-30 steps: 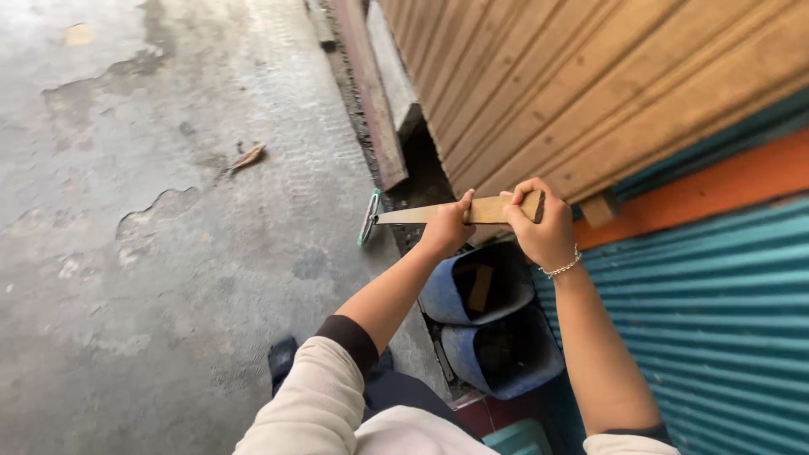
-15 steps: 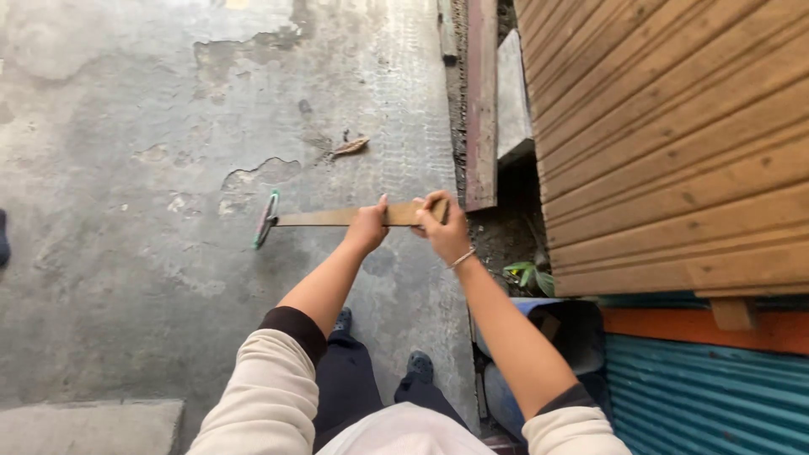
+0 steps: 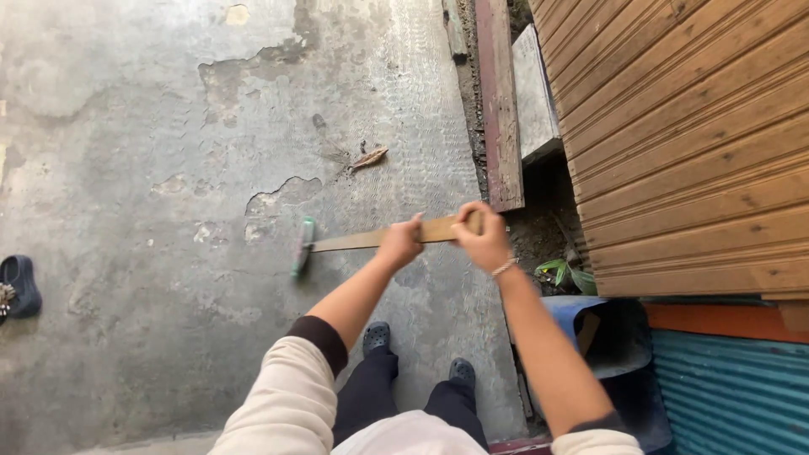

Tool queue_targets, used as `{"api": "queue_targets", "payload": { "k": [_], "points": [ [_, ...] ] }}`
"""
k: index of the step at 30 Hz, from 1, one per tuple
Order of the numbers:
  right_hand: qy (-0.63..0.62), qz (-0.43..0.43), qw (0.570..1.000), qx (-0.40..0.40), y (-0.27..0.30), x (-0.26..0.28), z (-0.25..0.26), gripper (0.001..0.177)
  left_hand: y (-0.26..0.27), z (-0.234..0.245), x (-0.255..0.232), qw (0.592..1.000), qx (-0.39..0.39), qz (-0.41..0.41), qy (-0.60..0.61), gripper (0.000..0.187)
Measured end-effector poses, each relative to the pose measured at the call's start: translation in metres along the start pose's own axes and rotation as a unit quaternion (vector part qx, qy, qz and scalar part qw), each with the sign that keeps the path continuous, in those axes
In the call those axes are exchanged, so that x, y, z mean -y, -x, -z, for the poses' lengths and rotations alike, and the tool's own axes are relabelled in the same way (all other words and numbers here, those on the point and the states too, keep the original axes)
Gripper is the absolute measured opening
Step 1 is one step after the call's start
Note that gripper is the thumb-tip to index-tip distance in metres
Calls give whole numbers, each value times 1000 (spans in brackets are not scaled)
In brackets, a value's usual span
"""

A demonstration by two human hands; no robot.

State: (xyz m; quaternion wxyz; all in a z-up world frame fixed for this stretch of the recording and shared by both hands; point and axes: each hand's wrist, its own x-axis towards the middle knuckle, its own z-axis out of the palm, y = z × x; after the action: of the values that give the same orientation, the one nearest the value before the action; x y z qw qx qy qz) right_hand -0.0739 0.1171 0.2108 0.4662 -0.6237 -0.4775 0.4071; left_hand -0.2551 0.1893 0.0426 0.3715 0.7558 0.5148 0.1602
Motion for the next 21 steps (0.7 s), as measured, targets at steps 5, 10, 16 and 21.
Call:
{"api": "queue_targets", "payload": {
  "k": [5, 10, 16, 21],
  "points": [
    [77, 19, 993, -84, 8, 87, 44, 9, -15, 15, -96, 996, 21, -62, 62, 78],
    [97, 42, 991, -83, 10, 123, 43, 9, -14, 56, -126, 993, 49, -89, 54, 81],
    [-10, 68, 997, -44, -15, 94, 9, 13, -28, 87, -83, 995, 48, -82, -10, 80],
    [-104, 47, 992, -57, -35, -36, -91, 18, -50, 73, 51, 993, -2, -4, -115, 60]
  ]
}}
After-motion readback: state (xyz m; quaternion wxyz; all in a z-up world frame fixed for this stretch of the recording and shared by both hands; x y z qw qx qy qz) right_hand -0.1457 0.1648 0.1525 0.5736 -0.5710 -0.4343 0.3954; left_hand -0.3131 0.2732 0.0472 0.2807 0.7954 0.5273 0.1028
